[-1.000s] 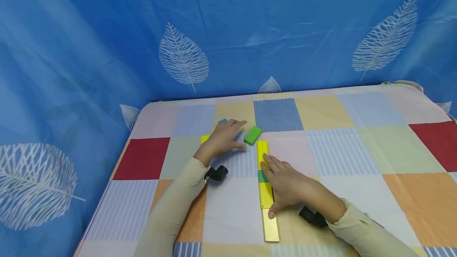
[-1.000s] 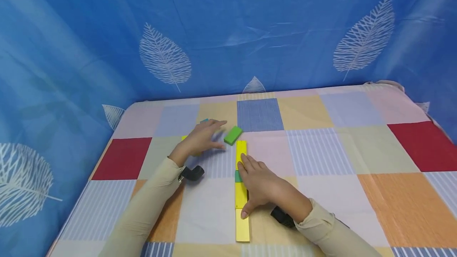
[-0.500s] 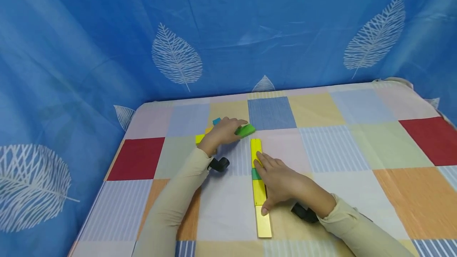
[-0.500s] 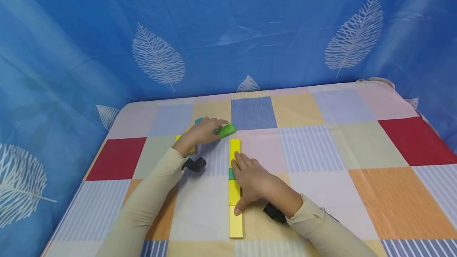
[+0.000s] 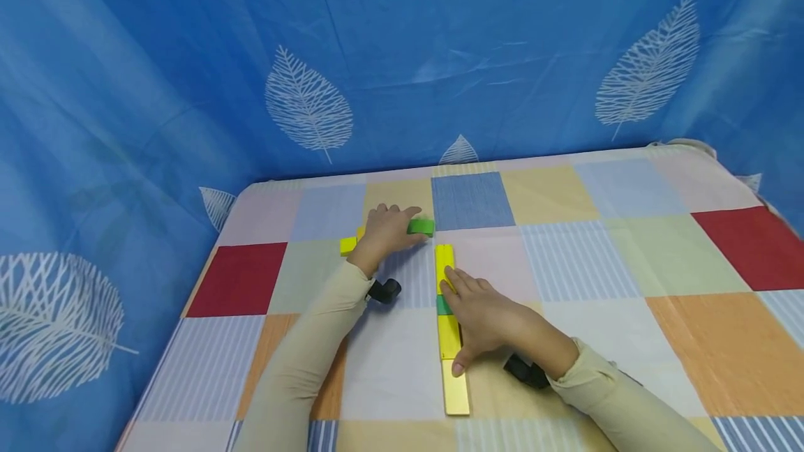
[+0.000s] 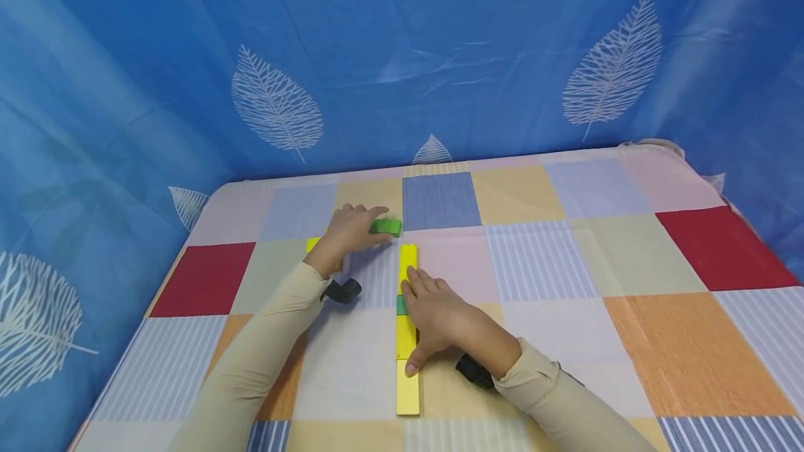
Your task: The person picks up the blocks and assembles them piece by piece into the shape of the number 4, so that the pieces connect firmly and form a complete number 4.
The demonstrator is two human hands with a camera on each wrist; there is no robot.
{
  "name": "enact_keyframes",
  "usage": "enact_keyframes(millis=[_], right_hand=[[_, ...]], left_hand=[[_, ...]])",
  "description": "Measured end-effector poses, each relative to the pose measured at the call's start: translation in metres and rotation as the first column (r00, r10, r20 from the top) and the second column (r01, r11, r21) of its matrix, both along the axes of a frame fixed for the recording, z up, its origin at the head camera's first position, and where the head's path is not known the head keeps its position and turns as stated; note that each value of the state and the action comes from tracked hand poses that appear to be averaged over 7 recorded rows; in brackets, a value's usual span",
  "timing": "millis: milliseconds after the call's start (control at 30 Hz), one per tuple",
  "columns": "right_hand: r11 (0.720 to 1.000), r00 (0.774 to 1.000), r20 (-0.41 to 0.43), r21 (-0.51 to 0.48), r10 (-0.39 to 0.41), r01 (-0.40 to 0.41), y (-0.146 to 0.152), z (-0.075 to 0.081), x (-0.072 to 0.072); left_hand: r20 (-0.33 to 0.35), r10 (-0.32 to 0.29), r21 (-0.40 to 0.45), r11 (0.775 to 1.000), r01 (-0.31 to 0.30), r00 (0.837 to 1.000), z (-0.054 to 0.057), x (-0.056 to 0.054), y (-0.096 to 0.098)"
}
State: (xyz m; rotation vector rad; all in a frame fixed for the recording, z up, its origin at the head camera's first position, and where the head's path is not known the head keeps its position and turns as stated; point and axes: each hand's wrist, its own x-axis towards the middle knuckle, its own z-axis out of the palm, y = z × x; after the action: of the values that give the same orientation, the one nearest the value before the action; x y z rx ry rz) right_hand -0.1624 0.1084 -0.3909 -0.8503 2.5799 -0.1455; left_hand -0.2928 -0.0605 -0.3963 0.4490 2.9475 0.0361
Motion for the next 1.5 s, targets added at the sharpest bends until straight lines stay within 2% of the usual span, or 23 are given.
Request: enact_keyframes(millis=[133, 333, 600, 700, 800, 1000, 1133, 1300, 1400, 1500], right_hand=[[1.0, 1.0, 0.0, 0.007, 0.002, -0.002, 0.0, 0.0, 0.0], [1.0, 1.0, -0.009, 0.023, -0.003, 0.003, -0.001, 0.0, 0.001], [1.0, 1.0, 0.001, 0.016, -0.012, 0.012, -0.001, 0.001, 0.001], [1.0, 1.0, 0.013, 0.005, -0.014, 0.014, -0.001, 0.001, 0.0], [1.0, 1.0, 0.018, -0.001, -0.01, 0.01, -0.001, 0.001, 0.0], [1.0, 1.0, 0.014, -0.013, -0.001, 0.001, -0.001, 0.0, 0.0], [1.0, 1.0, 0.007, -0.021, -0.005, 0.005, 0.0, 0.001, -0.001], [1.0, 1.0, 0.0, -0.029, -0.002, 0.002, 0.001, 0.0, -0.001], [1.0, 1.0, -0.005, -0.03, 0.004, -0.005, 0.001, -0.001, -0.001], [1.0, 1.0, -0.009, -0.03, 0.007, -0.007, 0.0, -0.001, -0.001]], left_hand=[[-0.003, 0.017, -0.06, 0.998, -0.017, 1.0, -0.004, 0.002, 0.005], [-0.072, -0.003, -0.106, 0.994, -0.004, 0.997, -0.009, 0.005, 0.008], [-0.116, -0.025, -0.08, 0.997, 0.016, 0.993, -0.001, 0.016, 0.0], [-0.131, -0.036, -0.079, 0.997, 0.026, 0.991, 0.004, 0.024, -0.008], [-0.115, -0.047, -0.087, 0.996, 0.037, 0.992, 0.007, 0.035, -0.017], [-0.049, -0.119, -0.128, 0.986, 0.112, 0.992, 0.012, 0.067, -0.029], [-0.089, -0.211, -0.164, 0.967, 0.195, 0.973, 0.011, 0.087, -0.031], [-0.2, -0.32, -0.181, 0.941, 0.286, 0.926, 0.005, 0.108, -0.033], [-0.232, -0.356, -0.194, 0.929, 0.315, 0.905, 0.001, 0.116, -0.033], [-0.248, -0.376, -0.2, 0.921, 0.333, 0.893, -0.001, 0.12, -0.032]])
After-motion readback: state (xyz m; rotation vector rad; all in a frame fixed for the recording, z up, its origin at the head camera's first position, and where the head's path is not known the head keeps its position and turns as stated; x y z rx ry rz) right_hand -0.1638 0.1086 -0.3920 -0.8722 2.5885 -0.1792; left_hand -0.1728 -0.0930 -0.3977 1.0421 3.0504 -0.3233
